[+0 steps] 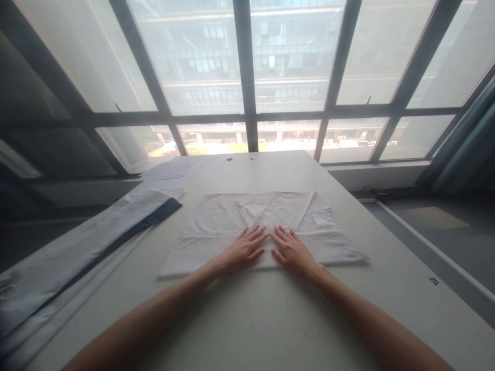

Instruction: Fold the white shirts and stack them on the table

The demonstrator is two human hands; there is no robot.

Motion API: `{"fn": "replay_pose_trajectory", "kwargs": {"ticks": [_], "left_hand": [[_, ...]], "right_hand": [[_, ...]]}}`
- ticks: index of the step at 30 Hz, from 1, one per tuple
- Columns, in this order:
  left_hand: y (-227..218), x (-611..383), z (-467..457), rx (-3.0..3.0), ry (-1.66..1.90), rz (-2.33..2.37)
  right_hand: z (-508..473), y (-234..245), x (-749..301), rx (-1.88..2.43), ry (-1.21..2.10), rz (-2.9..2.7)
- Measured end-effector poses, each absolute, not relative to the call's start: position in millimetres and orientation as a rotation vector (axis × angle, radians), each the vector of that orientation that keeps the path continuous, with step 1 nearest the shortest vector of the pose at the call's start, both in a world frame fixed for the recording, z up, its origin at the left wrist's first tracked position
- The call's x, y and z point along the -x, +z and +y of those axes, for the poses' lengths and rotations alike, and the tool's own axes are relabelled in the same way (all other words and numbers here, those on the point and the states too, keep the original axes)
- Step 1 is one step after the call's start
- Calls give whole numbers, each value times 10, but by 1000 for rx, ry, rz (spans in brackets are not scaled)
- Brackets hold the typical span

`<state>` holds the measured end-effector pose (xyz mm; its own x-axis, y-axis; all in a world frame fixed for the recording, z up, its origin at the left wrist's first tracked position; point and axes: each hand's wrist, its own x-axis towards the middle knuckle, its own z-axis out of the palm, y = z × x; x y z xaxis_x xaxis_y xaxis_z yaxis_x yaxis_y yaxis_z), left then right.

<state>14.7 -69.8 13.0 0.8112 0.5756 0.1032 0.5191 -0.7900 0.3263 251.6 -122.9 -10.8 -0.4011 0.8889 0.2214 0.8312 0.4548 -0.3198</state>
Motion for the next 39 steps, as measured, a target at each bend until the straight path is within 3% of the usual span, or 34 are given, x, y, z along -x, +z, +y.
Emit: {"fn": "replay_pose_trajectory", "kwargs": {"ticks": [9, 18, 30, 39], "left_hand": [[471, 555, 182, -2432, 804, 1126], [401, 1440, 1487, -2232, 677, 1793], [92, 1422, 1944, -2400, 542, 1780], [277, 1359, 1913, -2423, 485, 1968]], "right_hand": [[-730, 67, -3225, 1458, -2, -1992], [559, 267, -4191, 1895, -70, -1820], [1052, -18, -4359, 2022, 53, -2049], [957, 44, -4184, 2116, -89, -2053]]}}
